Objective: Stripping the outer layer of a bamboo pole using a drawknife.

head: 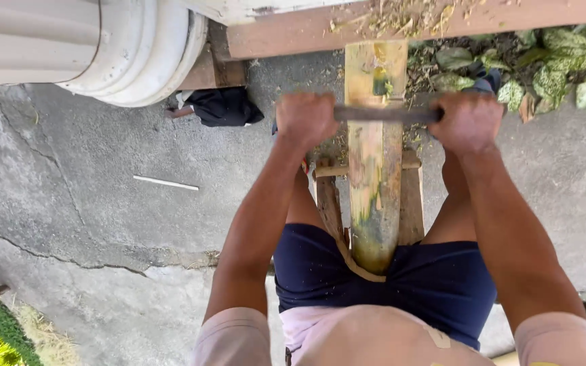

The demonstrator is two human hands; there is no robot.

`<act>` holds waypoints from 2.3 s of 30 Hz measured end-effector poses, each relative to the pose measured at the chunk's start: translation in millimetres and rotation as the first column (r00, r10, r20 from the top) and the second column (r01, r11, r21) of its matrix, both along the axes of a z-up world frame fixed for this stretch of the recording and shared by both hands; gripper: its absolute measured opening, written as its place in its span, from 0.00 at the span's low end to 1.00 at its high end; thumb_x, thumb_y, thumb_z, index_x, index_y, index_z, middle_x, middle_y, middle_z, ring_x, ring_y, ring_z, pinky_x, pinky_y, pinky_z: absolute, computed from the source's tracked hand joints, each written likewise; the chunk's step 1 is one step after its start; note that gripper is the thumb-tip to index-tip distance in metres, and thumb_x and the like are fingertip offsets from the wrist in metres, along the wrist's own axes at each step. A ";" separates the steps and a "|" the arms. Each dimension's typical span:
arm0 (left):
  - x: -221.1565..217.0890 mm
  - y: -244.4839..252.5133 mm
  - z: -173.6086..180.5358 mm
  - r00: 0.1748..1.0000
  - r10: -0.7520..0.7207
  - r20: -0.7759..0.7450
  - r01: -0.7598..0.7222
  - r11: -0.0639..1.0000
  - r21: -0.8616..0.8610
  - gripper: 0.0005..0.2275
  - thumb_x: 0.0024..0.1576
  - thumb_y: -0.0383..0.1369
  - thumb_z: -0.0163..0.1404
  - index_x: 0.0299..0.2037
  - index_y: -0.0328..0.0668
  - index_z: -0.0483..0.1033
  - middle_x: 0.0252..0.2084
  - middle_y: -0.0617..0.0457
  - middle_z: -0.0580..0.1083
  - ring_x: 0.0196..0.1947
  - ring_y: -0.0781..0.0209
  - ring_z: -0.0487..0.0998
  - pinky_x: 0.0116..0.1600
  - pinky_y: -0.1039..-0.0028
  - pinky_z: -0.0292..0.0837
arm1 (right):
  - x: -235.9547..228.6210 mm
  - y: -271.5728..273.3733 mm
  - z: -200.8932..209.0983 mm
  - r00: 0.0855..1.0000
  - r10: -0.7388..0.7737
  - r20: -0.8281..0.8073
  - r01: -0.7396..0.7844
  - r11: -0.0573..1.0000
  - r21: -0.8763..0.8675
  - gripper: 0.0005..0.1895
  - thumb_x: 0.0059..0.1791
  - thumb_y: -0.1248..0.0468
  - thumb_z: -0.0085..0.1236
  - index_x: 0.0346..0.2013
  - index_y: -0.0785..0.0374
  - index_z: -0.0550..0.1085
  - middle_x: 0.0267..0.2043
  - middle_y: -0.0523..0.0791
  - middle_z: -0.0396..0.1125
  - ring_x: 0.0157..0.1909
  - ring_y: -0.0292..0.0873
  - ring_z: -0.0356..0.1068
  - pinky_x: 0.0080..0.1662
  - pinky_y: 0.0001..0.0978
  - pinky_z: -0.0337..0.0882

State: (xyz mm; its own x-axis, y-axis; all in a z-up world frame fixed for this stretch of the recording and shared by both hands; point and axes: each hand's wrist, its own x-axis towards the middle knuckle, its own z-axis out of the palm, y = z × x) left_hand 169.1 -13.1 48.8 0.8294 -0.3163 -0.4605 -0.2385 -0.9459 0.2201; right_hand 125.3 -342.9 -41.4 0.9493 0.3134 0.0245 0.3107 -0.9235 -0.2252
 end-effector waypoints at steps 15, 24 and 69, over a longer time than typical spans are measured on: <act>85.0 -4.6 -1.4 0.999 -0.013 -0.030 0.016 0.993 0.115 0.12 0.53 0.44 0.55 0.38 0.48 0.82 0.35 0.46 0.80 0.35 0.48 0.84 0.44 0.55 0.79 | 86.6 -7.6 0.0 0.975 0.076 0.208 -0.070 0.997 -0.034 0.03 0.47 0.60 0.63 0.29 0.49 0.80 0.19 0.34 0.65 0.20 0.31 0.62 0.26 0.26 0.61; -12.4 6.1 -17.7 0.994 0.091 0.064 -0.088 0.995 -0.044 0.11 0.45 0.40 0.57 0.34 0.49 0.82 0.34 0.45 0.80 0.35 0.45 0.83 0.41 0.52 0.79 | 21.8 -3.7 15.2 0.985 0.092 0.149 -0.073 0.989 -0.129 0.13 0.50 0.59 0.62 0.20 0.52 0.76 0.15 0.35 0.60 0.15 0.30 0.58 0.27 0.27 0.61; 27.9 -19.4 -9.2 0.914 0.159 0.373 -0.070 0.968 -0.241 0.25 0.50 0.62 0.49 0.33 0.48 0.80 0.33 0.56 0.74 0.42 0.57 0.72 0.51 0.60 0.61 | 43.3 34.2 62.6 0.998 0.060 0.000 -0.059 0.996 0.064 0.31 0.59 0.36 0.47 0.27 0.57 0.73 0.20 0.47 0.66 0.24 0.52 0.71 0.31 0.46 0.70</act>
State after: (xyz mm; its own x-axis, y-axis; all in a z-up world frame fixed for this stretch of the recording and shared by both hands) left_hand 197.0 -32.5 39.6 0.9641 -0.2641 -0.0268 -0.2401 -0.9107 0.3362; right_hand 168.6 -308.8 21.2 0.9291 0.3671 0.0442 0.3640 -0.8871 -0.2840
